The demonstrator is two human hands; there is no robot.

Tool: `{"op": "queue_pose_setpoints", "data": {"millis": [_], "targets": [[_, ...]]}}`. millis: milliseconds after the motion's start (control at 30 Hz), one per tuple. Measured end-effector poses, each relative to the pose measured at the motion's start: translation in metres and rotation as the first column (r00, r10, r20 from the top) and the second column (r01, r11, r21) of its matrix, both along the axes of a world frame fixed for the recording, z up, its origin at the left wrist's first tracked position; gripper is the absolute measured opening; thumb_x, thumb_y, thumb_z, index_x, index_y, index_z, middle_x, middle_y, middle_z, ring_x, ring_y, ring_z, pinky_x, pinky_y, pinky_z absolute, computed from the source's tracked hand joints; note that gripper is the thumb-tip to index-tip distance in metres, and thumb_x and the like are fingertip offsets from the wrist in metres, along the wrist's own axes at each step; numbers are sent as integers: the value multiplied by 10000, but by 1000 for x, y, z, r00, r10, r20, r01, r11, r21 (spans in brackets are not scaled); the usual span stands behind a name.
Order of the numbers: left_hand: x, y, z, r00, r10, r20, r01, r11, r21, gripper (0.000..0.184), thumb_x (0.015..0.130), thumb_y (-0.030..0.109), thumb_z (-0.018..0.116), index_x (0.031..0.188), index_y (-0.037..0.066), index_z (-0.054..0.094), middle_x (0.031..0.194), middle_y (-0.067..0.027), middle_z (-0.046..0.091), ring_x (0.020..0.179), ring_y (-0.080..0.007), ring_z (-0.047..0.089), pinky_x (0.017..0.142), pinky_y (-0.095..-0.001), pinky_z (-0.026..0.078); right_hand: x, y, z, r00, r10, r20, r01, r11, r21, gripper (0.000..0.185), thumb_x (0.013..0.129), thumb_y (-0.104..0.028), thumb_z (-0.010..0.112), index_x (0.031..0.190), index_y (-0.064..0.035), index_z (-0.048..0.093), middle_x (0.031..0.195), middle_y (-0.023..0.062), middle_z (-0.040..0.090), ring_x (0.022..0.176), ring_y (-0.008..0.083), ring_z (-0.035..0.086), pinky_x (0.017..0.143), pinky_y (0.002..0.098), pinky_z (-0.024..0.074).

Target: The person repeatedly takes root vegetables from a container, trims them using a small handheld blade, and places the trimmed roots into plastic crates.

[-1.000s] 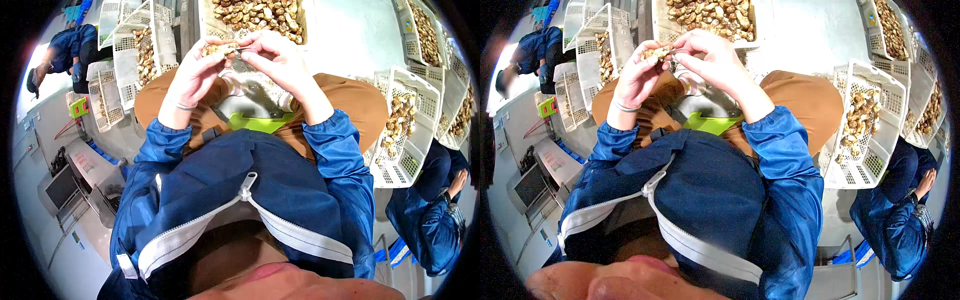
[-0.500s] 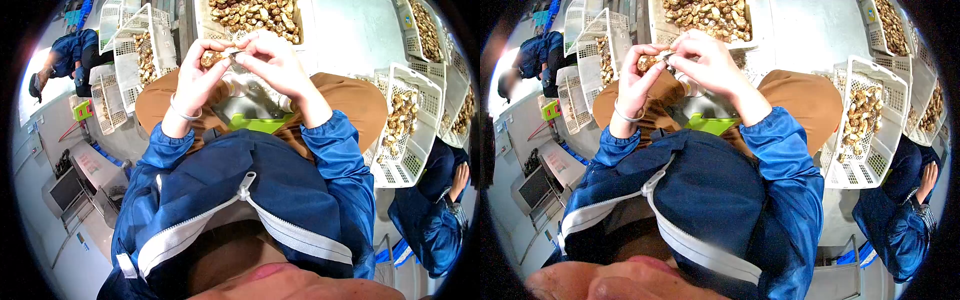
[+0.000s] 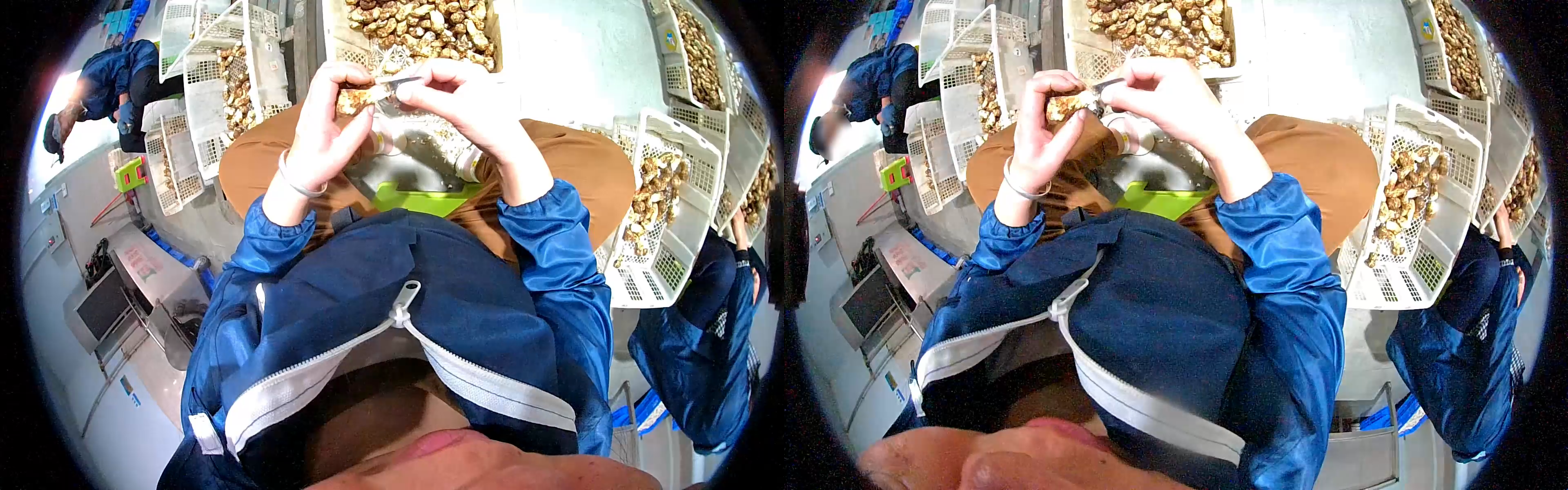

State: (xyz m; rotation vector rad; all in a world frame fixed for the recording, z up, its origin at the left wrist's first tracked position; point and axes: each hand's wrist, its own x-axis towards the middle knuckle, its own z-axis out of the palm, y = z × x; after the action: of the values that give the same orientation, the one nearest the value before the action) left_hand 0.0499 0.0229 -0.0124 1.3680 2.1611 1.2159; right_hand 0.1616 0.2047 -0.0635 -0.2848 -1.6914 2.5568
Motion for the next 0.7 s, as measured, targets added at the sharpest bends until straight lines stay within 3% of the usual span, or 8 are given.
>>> {"op": "queue_pose_setpoints", "data": {"millis": [100, 133, 233, 333, 467, 500, 633, 700], "targets": [[-3, 6, 4, 973, -96, -210, 95, 995, -15, 303, 749, -67, 624, 1018, 26, 520, 1004, -139, 543, 969, -304, 561, 879, -370, 460, 0, -6, -5, 1000, -27, -15, 28, 994, 107, 109, 882, -125, 688, 914, -21, 700, 782, 30, 680, 692, 71, 630, 649, 228, 514], [-2, 6, 3, 971, -111, -210, 112, 994, -7, 295, 744, -72, 624, 1001, 30, 521, 997, -136, 547, 969, -302, 561, 877, -372, 460, 0, -6, -6, 999, -26, -26, 29, 989, 148, 113, 881, -129, 693, 918, -23, 699, 782, 27, 678, 691, 71, 628, 646, 226, 510], [-1, 4, 1, 978, -115, -176, 122, 992, 30, 270, 712, -96, 621, 920, 51, 533, 968, -130, 560, 965, -295, 560, 865, -381, 459, 2, 1, 9, 992, -27, 123, 43, 991, -128, 123, 875, -135, 703, 925, -22, 694, 783, 18, 673, 684, 70, 621, 636, 224, 496], [-9, 5, 3, 958, -182, -223, 192, 981, 24, 282, 682, -102, 629, 893, 65, 546, 963, -116, 568, 968, -294, 559, 857, -383, 459, 0, -4, -5, 999, -21, 34, 20, 1000, 14, 128, 879, -137, 696, 916, -15, 690, 786, 23, 678, 696, 78, 630, 637, 227, 505], [-8, 8, 9, 811, -297, -503, 311, 949, -59, 282, 651, -90, 653, 852, 84, 559, 940, -80, 584, 955, -303, 551, 853, -379, 462, -1, -5, -14, 997, 74, 35, -67, 982, -175, 133, 905, -133, 663, 905, -1, 681, 821, 53, 698, 759, 95, 665, 666, 221, 527], [-7, 9, 11, 807, -305, -506, 337, 941, -30, 270, 665, -88, 659, 848, 83, 557, 965, -89, 581, 949, -297, 548, 852, -372, 463, 0, -1, -14, 995, 94, 19, -80, 924, -374, 142, 908, -122, 655, 926, 17, 682, 859, 93, 710, 789, 127, 688, 703, 233, 554], [-5, 0, 3, 994, -82, -73, 90, 989, 118, 250, 732, -81, 673, 865, 79, 535, 1022, -107, 555, 969, -235, 544, 873, -348, 455, -1, -3, -8, 997, 73, -40, -83, 831, -550, 205, 908, -141, 666, 988, 47, 683, 925, 161, 712, 824, 183, 706, 769, 257, 578], [2, -1, -1, 953, 14, 303, -66, 984, 163, 274, 798, -73, 664, 962, 83, 510, 1041, -88, 547, 1000, -174, 534, 898, -310, 454, -1, -3, -3, 997, 69, -26, -72, 840, -538, 203, 905, -147, 674, 988, 38, 688, 922, 145, 713, 817, 160, 697, 749, 247, 567]]}}
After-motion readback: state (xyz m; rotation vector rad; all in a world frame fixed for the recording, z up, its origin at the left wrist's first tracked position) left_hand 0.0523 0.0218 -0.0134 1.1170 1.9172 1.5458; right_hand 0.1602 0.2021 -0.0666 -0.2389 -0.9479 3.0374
